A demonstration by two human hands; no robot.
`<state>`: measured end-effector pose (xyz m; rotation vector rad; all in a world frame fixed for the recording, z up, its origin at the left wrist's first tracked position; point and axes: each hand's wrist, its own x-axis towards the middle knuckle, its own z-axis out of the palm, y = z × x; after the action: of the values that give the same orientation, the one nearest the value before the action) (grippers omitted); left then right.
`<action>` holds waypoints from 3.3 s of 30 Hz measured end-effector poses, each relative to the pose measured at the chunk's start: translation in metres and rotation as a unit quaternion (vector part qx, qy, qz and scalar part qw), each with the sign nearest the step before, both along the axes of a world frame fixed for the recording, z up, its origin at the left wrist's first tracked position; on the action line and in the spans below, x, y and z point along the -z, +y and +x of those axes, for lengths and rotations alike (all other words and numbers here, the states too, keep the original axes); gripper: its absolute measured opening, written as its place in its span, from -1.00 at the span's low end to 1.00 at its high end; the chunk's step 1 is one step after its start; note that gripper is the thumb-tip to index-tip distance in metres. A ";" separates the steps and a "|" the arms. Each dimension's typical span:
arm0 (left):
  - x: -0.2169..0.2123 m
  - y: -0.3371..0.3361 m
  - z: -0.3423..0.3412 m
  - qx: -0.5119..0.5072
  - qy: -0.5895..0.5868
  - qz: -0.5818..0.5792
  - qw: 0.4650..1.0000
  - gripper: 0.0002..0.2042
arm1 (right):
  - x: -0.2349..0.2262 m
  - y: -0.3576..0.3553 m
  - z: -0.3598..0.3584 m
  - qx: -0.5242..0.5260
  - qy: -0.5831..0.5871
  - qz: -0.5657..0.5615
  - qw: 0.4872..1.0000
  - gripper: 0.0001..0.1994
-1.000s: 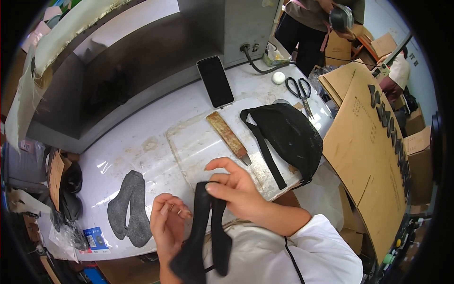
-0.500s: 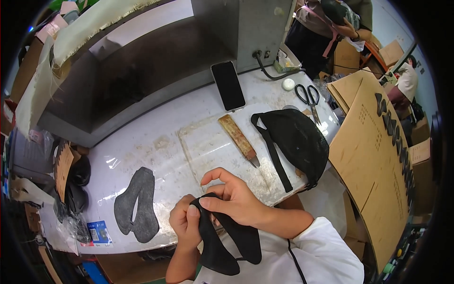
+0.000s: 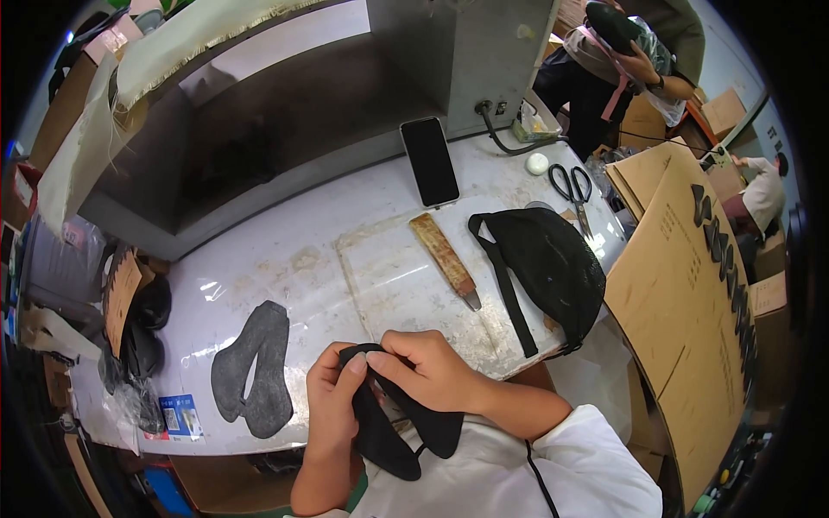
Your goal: The recorder is manually fitting and adjusting black covers onto bicycle saddle frames at a workstation.
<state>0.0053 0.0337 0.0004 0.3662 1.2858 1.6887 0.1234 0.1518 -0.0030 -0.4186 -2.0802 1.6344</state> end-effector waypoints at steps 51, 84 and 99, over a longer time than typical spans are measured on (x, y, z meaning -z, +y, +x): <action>-0.043 0.060 -0.122 -0.331 0.373 0.290 0.817 -0.74 | 0.071 0.027 0.054 0.182 0.077 -0.223 0.955 -0.83; -0.038 -0.016 0.019 0.054 0.152 0.001 0.987 -0.87 | 0.000 0.004 0.014 -0.096 0.037 -0.262 0.959 -0.71; 0.012 -0.012 0.002 0.008 -0.137 0.086 0.987 -0.80 | -0.006 0.004 0.011 -0.095 -0.012 -0.252 0.963 -0.68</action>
<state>0.0069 0.0215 -0.0120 0.2337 0.9367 1.7723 0.1342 0.1555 0.0032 -0.4075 -1.7422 2.2906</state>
